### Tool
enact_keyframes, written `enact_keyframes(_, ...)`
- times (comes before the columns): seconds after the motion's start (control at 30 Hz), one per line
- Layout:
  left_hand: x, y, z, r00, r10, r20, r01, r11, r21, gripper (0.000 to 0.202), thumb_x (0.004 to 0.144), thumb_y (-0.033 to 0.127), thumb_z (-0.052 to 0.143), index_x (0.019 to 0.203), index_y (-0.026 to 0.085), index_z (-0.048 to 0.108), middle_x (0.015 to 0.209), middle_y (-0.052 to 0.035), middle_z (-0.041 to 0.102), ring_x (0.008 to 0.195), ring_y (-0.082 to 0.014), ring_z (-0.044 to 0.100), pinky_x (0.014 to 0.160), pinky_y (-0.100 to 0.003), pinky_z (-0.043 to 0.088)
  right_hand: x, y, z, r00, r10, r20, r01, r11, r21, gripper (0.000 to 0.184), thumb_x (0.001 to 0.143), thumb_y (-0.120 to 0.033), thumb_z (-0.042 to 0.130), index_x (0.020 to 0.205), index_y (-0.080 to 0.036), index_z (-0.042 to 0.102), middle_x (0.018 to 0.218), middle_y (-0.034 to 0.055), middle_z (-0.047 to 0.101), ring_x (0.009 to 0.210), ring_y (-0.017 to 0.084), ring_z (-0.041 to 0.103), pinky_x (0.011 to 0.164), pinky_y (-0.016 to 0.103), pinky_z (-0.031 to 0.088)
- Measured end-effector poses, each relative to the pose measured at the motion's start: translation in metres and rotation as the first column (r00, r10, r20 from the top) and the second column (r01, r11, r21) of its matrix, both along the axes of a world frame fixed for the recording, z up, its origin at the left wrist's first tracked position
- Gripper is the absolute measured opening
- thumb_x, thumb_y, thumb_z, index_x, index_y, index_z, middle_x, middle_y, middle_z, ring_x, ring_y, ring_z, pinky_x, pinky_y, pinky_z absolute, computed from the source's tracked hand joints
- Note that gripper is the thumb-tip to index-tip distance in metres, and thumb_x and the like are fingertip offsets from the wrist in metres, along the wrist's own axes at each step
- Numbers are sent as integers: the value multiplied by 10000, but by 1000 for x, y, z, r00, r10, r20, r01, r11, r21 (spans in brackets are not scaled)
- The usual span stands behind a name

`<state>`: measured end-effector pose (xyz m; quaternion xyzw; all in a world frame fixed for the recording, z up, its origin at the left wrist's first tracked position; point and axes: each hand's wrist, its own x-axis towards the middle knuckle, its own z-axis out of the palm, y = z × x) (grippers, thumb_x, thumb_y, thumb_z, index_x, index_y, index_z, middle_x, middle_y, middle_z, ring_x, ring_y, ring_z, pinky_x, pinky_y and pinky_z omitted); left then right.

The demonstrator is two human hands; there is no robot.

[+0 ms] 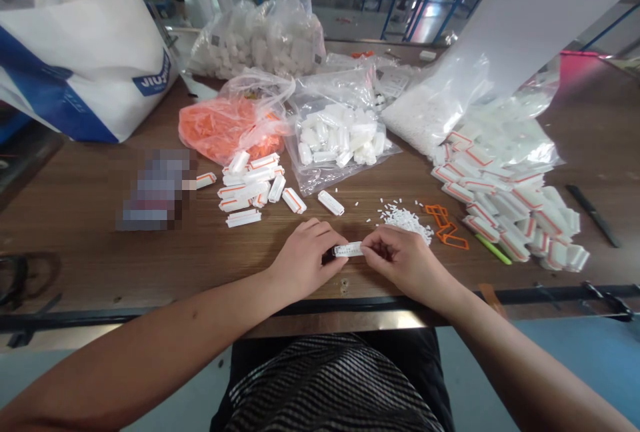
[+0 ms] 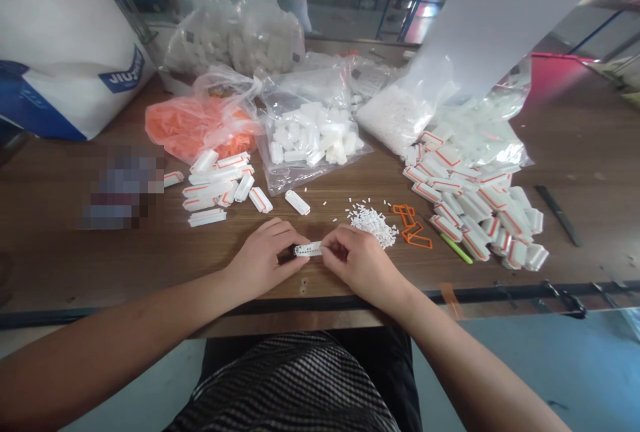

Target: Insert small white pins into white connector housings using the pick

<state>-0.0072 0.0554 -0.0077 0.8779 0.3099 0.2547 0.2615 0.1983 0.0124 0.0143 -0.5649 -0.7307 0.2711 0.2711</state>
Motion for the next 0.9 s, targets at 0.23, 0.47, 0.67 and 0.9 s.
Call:
enact_keyframes(0.23, 0, 0, -2, 1000, 1, 21, -1, 1000, 14, 98, 871, 237, 648, 950, 180, 647, 864, -9, 649, 845, -182, 554, 846, -365, 457, -2, -3, 1, 975, 88, 204, -127, 975, 184, 194, 903, -183, 520, 748, -162, 636, 708, 27, 618, 647, 126, 564, 606, 264, 441)
enact_keyframes(0.47, 0, 0, -2, 999, 2, 36, -2, 1000, 17, 83, 869, 233, 645, 937, 186, 644, 845, 0, 645, 829, -173, 551, 839, -355, 452, 7, -12, 6, 947, 56, 317, -171, 922, 347, 234, 928, -193, 498, 986, -146, 720, 781, 58, 688, 709, 155, 636, 637, 281, 501)
enact_keyframes(0.67, -1, 0, -1, 999, -5, 48, 5, 1000, 10, 97, 881, 254, 641, 948, 184, 643, 833, -7, 632, 821, -179, 547, 817, -359, 451, 8, -13, -2, 901, 93, 423, -270, 885, 379, 244, 901, -185, 531, 1047, -147, 724, 735, 45, 672, 676, 162, 617, 572, 277, 458)
enact_keyframes(0.9, 0, 0, 1, 999, -3, 34, 3, 1000, 4, 111, 901, 280, 622, 961, 191, 651, 841, -14, 641, 829, -181, 559, 815, -360, 452, -7, -12, -15, 905, 6, 425, -233, 843, 484, 195, 871, -128, 508, 871, -125, 703, 597, 12, 619, 553, 126, 545, 527, 259, 402)
